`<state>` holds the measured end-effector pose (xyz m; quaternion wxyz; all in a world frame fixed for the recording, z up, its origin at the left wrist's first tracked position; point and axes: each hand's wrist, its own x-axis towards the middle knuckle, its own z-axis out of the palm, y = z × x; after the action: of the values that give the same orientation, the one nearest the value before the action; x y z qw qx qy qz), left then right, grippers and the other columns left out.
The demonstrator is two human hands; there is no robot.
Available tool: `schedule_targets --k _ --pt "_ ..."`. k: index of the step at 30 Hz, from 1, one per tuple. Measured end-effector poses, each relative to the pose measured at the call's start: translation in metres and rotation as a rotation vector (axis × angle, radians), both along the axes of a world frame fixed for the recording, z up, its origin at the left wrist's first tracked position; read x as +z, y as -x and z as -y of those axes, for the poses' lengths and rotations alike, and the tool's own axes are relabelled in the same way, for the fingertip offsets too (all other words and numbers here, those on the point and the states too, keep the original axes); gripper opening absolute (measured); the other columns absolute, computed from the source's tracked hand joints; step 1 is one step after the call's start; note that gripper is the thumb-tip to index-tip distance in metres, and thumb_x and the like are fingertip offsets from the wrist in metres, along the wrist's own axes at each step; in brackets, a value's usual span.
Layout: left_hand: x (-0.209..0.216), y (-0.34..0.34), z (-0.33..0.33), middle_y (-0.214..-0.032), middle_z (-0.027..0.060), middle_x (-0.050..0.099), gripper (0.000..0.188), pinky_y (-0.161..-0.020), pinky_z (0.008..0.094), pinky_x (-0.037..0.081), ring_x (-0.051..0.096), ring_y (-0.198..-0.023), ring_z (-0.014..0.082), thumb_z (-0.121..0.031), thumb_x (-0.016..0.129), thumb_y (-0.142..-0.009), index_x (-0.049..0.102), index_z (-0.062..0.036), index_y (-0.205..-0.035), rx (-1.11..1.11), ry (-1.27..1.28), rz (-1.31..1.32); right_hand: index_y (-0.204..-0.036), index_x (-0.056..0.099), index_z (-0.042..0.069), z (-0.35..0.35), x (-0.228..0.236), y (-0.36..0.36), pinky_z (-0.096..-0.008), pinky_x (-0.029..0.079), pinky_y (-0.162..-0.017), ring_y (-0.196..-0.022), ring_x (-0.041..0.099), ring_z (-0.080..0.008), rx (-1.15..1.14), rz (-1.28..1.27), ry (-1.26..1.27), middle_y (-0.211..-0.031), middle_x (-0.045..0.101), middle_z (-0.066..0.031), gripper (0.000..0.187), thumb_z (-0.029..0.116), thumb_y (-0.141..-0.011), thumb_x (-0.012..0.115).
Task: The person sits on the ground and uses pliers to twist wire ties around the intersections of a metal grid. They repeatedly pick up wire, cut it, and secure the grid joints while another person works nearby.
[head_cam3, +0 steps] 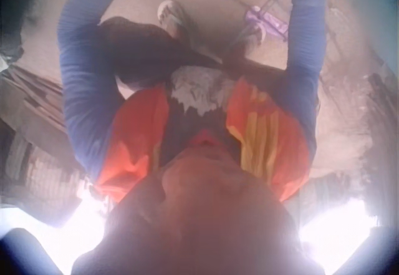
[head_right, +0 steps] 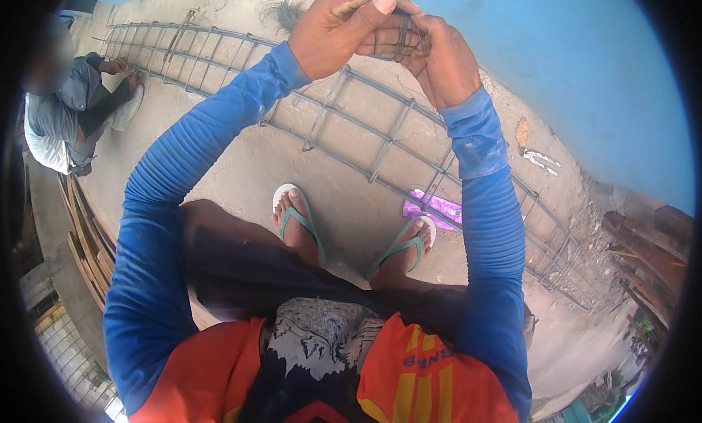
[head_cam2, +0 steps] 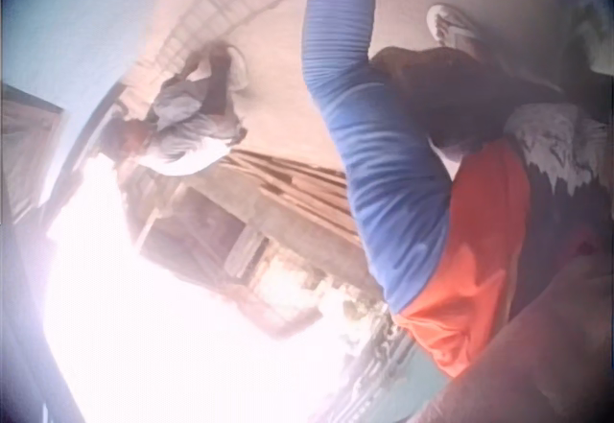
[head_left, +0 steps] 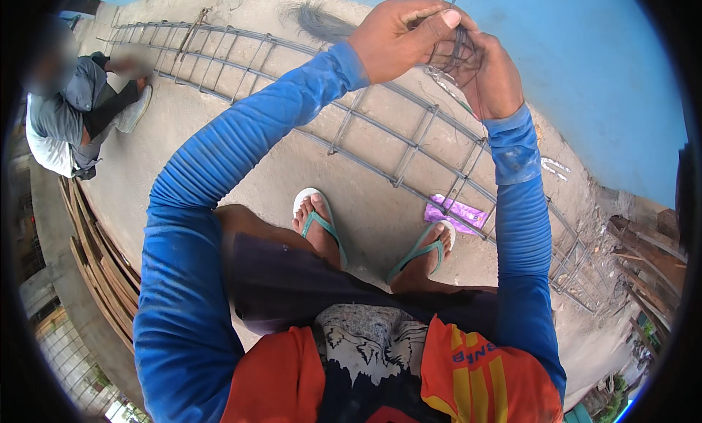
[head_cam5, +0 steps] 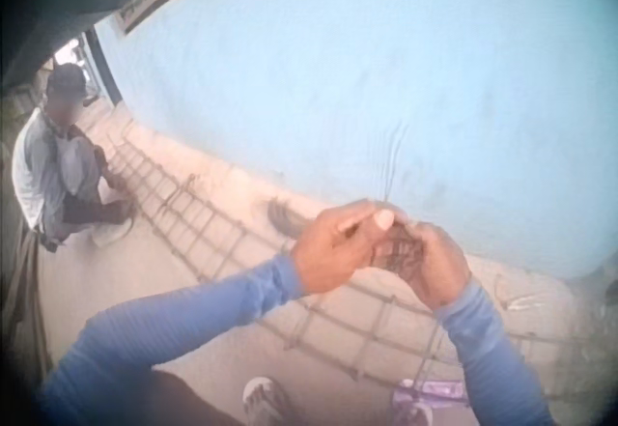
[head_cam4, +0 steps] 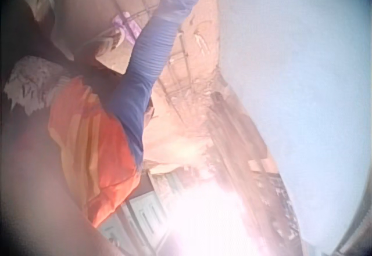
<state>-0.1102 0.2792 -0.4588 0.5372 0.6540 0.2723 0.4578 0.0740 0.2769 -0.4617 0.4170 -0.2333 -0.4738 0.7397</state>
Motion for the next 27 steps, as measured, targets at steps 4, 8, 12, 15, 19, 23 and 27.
schedule_targets --k 4,8,12,15,19,23,27 --pt "-0.011 -0.007 0.002 -0.079 0.0009 0.061 0.036 -0.056 0.0241 0.046 0.053 -0.065 0.0069 -0.034 0.051 -0.102 0.066 -0.0032 -0.112 0.030 -0.054 -0.154 -0.133 0.047 -0.004 0.001 -0.014 0.000 -0.0382 0.055 -0.084 -0.092 0.068 -0.0260 -0.147 0.149 0.087 -0.106 0.066 -0.0181 0.046 0.028 -0.103 0.034" --pt "-0.028 -0.009 0.008 -0.083 -0.0003 0.061 0.035 -0.064 0.0223 0.048 0.050 -0.067 0.0057 -0.037 0.046 -0.103 0.064 -0.0072 -0.110 0.121 -0.046 -0.163 -0.119 0.057 -0.008 0.014 -0.042 0.022 -0.0349 0.058 -0.073 -0.078 0.069 -0.0236 -0.378 0.164 0.110 -0.093 0.068 -0.0170 0.043 0.029 -0.100 0.050" --pt "-0.048 0.005 0.020 -0.089 0.0001 0.060 0.036 -0.069 0.0234 0.050 0.052 -0.073 0.0057 -0.036 0.045 -0.103 0.063 -0.0061 -0.111 0.109 0.113 -0.084 -0.101 0.061 -0.009 0.024 -0.072 0.037 -0.0314 0.059 -0.066 -0.070 0.069 -0.0234 -0.561 0.182 0.215 -0.082 0.067 -0.0162 0.039 0.030 -0.095 0.062" --pt "-0.065 0.036 0.034 -0.087 -0.0001 0.055 0.035 -0.072 0.0240 0.051 0.052 -0.077 0.0063 -0.036 0.044 -0.104 0.062 -0.0061 -0.108 0.174 0.110 -0.106 -0.095 0.059 -0.007 0.029 -0.094 0.033 -0.0301 0.059 -0.066 -0.071 0.069 -0.0232 -0.673 0.258 0.172 -0.079 0.065 -0.0156 0.036 0.029 -0.094 0.063" --pt "-0.096 0.104 0.065 -0.079 -0.0032 0.051 0.031 -0.058 0.0208 0.043 0.048 -0.069 0.0046 -0.032 0.043 -0.104 0.062 -0.0067 -0.103 0.367 0.244 -0.212 -0.101 0.060 -0.006 0.059 -0.131 0.035 -0.0351 0.058 -0.070 -0.077 0.069 -0.0301 -0.527 0.797 -0.158 -0.084 0.067 -0.0166 0.032 0.026 -0.093 0.062" --pt "-0.140 0.166 0.117 -0.074 0.0015 0.054 0.032 -0.067 0.0256 0.044 0.052 -0.071 0.0104 -0.029 0.048 -0.103 0.063 -0.0016 -0.094 0.663 0.288 -0.496 -0.117 0.057 -0.004 0.121 -0.186 0.084 -0.0379 0.052 -0.089 -0.100 0.063 -0.0330 -0.144 1.145 -0.559 -0.107 0.063 -0.0214 0.046 0.033 -0.091 0.063" --pt "-0.179 0.194 0.164 -0.077 0.0091 0.061 0.031 -0.069 0.0302 0.046 0.055 -0.071 0.0169 -0.028 0.049 -0.102 0.061 0.0002 -0.095 0.619 0.147 -0.714 -0.130 0.049 -0.002 0.154 -0.231 0.128 -0.0404 0.047 -0.098 -0.117 0.052 -0.0340 0.060 1.398 -0.532 -0.124 0.055 -0.0218 0.066 0.047 -0.088 0.064"
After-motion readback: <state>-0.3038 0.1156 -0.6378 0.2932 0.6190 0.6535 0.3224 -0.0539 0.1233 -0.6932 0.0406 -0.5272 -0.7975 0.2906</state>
